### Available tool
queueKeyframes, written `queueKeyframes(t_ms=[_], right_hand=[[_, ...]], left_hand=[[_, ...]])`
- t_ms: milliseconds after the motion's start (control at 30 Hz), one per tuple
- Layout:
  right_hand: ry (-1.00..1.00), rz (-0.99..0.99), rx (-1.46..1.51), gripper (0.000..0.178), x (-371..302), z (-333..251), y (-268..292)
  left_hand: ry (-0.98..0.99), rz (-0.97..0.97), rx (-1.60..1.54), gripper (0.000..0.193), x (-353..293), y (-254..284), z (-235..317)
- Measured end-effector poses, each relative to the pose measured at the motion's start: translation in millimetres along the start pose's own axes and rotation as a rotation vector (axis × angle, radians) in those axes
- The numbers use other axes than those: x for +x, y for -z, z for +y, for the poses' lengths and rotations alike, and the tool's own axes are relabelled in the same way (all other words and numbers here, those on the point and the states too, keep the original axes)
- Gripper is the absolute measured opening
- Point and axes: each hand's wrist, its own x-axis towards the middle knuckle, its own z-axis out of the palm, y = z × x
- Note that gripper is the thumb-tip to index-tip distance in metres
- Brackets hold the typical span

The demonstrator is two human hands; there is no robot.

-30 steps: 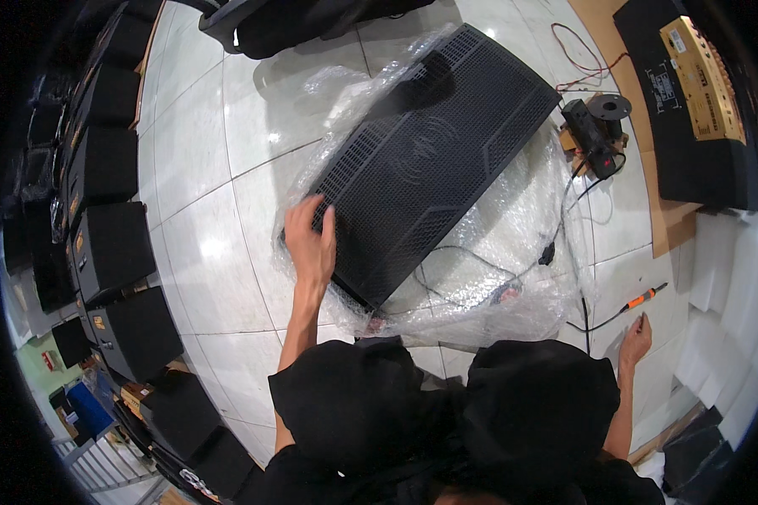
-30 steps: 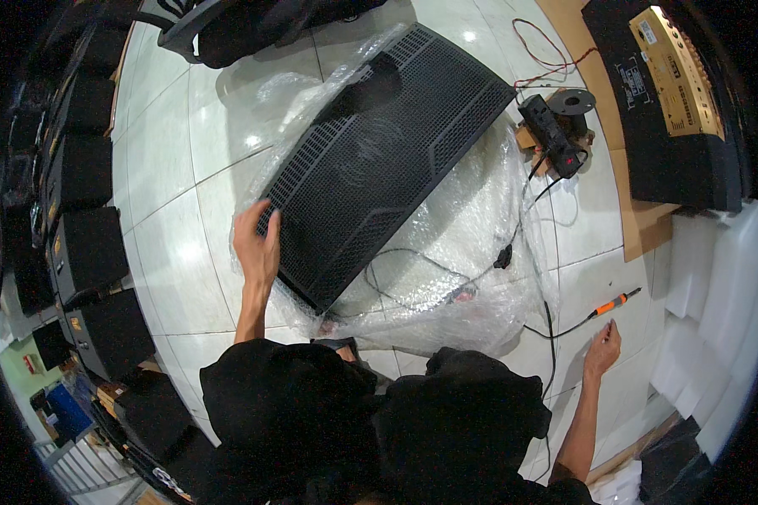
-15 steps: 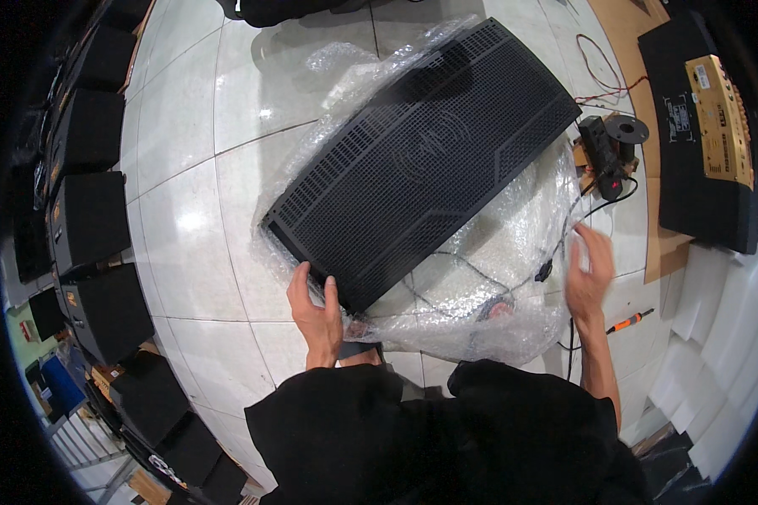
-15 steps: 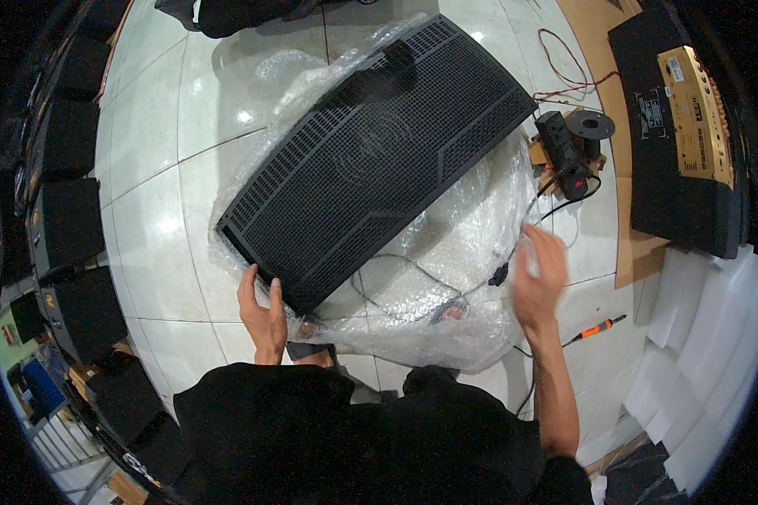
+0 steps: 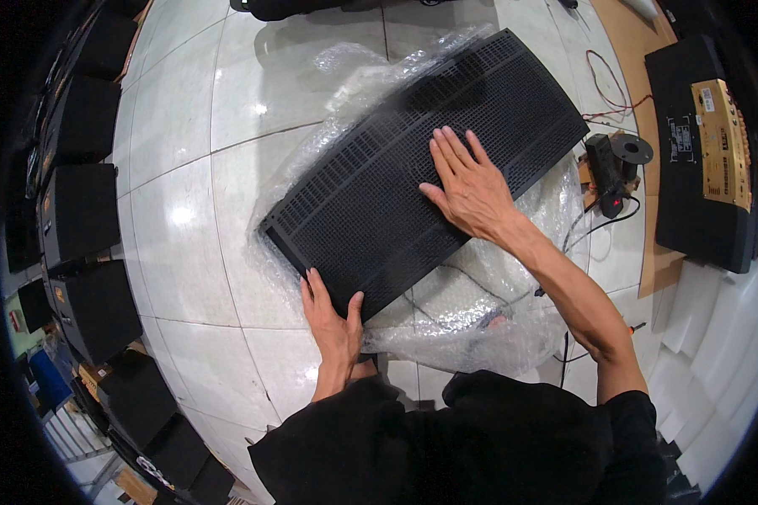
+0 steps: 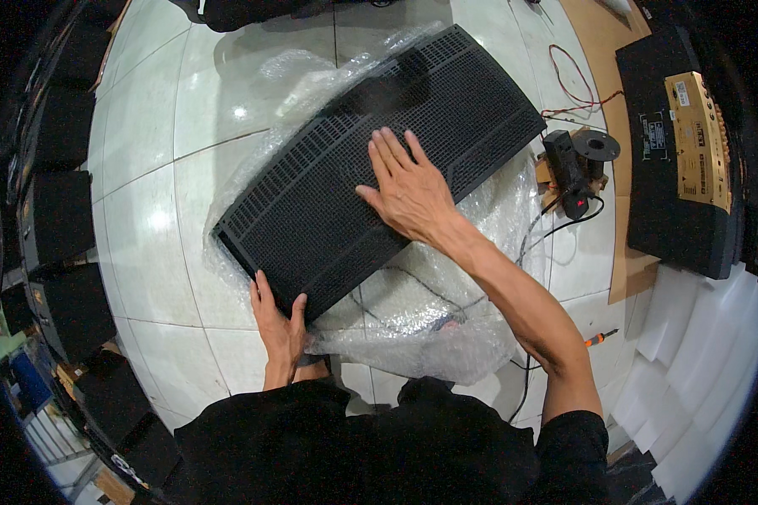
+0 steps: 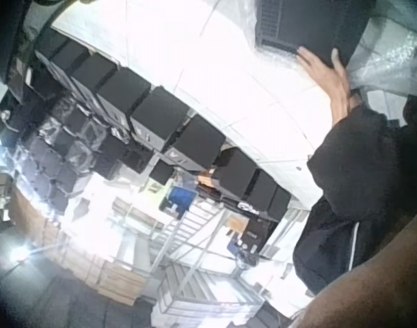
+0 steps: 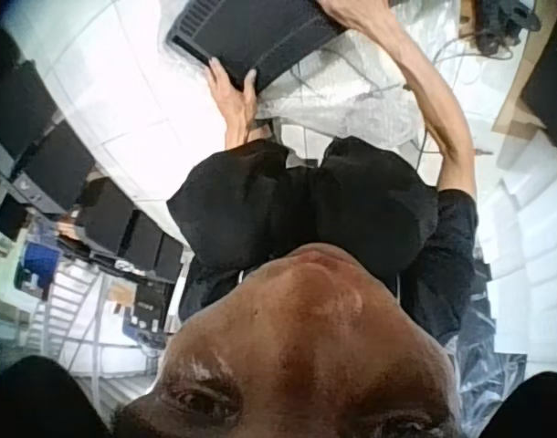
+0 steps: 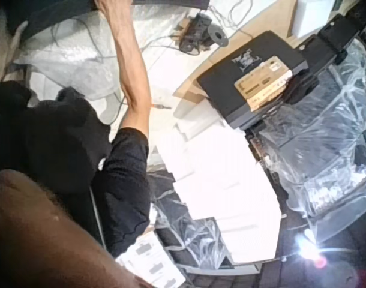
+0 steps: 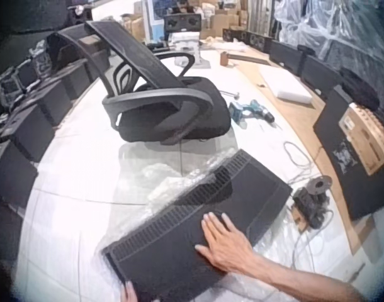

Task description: The person assembles a black speaker by hammering a corner piece into place, then moves the speaker aside. They unwrap a second speaker from bubble wrap and use a soldering iron to heat and remove a corner piece from its frame.

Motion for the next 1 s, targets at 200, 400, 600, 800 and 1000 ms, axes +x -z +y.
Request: queueKeyframes(t_ms=[200,400,600,800,1000], right_hand=[[-0.204,0.071,-0.067,0.065,29,-1,-1],[-0.111,0.059,0.004,0.064,16,-7,0],[-0.123,-0.010,-0.006,0.066,13,-35,2],[-0.237,0.018,0.062,0.069,21,0,2],[-0.114,-0.015,0.094,0.067,8,-27,-4]], left_hand=[[-0.019,0.010,-0.016,0.079,-3,1,-1],[-0.010,0.024,-0.034,0.079,-1,3,1],[-0.037,0.015,-0.032,0.077,1,-1,-2],[-0.056,0.014,-0.028,0.078,-4,2,-3],[-0.017,0.028,-0.047,0.077,1,2,4]])
